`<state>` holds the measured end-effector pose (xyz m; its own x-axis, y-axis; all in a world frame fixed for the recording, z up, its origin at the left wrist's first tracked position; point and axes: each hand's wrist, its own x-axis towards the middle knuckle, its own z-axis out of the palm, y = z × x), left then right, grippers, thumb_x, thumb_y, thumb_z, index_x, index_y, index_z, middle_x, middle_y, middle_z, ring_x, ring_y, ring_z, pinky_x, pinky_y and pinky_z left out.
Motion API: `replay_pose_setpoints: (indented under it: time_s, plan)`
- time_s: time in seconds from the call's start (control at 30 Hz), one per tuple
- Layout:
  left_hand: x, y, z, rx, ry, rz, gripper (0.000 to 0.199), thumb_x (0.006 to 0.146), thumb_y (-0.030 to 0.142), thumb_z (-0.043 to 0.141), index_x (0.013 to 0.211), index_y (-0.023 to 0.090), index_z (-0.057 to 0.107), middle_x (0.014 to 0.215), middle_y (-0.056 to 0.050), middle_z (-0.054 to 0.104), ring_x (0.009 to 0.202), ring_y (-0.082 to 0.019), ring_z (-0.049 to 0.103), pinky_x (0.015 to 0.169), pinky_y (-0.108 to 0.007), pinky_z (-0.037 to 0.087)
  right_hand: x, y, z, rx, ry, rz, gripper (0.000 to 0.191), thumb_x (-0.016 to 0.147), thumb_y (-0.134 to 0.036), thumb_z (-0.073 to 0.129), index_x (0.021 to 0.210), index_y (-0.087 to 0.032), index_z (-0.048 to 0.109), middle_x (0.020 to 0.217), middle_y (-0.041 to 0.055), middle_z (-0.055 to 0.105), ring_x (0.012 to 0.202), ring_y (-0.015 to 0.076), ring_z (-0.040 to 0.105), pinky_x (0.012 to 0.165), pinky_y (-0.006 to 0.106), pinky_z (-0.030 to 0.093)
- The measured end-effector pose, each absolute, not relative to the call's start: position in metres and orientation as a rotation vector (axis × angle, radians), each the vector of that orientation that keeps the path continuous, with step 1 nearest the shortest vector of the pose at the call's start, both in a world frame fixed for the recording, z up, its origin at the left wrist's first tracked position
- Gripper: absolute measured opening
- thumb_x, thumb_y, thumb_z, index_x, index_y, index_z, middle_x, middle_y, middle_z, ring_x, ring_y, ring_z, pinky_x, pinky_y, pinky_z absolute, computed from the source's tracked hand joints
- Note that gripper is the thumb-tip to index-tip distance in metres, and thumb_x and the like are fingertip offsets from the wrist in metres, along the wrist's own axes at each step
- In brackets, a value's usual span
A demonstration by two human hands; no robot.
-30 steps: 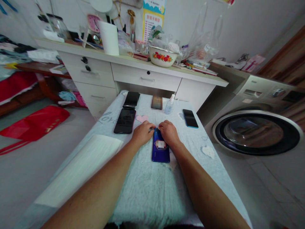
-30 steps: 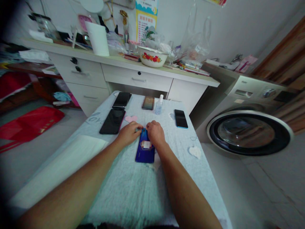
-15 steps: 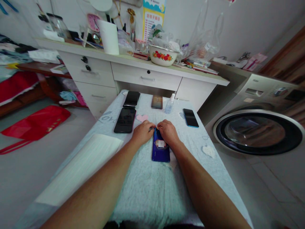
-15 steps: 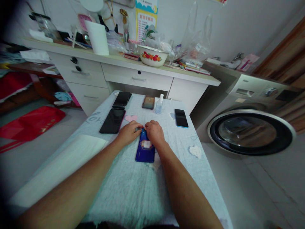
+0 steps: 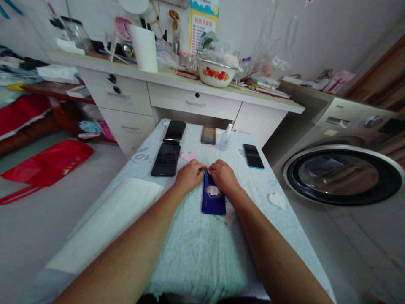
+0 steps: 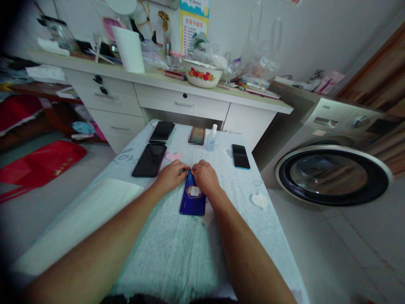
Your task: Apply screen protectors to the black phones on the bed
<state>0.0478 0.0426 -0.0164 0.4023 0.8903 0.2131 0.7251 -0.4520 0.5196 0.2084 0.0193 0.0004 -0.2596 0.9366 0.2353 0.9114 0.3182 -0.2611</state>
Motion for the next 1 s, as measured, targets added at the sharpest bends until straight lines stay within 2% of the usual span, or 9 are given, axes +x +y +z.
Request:
replay_pose_setpoints:
  time_s: [0.67,1.0]
  plan:
    - [0.0473,0.043,-0.0175,2.337,1.387,0.676,0.025,0.083,0.023,0.05,0.1,0.022,0.068,0.1,-0.004,0.063,0.096,-0.019,0.061,0.088,-0.03,0.047,0.2083,0.019,0.0015,-1.695,-2.223,0.072,0.018,0.091,-0.021,0.052,0.09,-0.017,0.069,0.088,0.0059,0.059,0.087,0.0154,0.055,0.078,0.023,0.038]
    - [0.0474,0.0443,-0.0193,2.33,1.367,0.685,0.025,0.083,0.022,0.049,0.099,0.021,0.068,0.101,-0.005,0.063,0.097,-0.019,0.061,0.087,-0.03,0.047,0.2099,0.0096,0.0106,-1.67,-2.292,0.211,0.019,0.09,-0.02,0.051,0.09,-0.018,0.07,0.088,0.0049,0.059,0.082,0.0135,0.056,0.073,0.022,0.037]
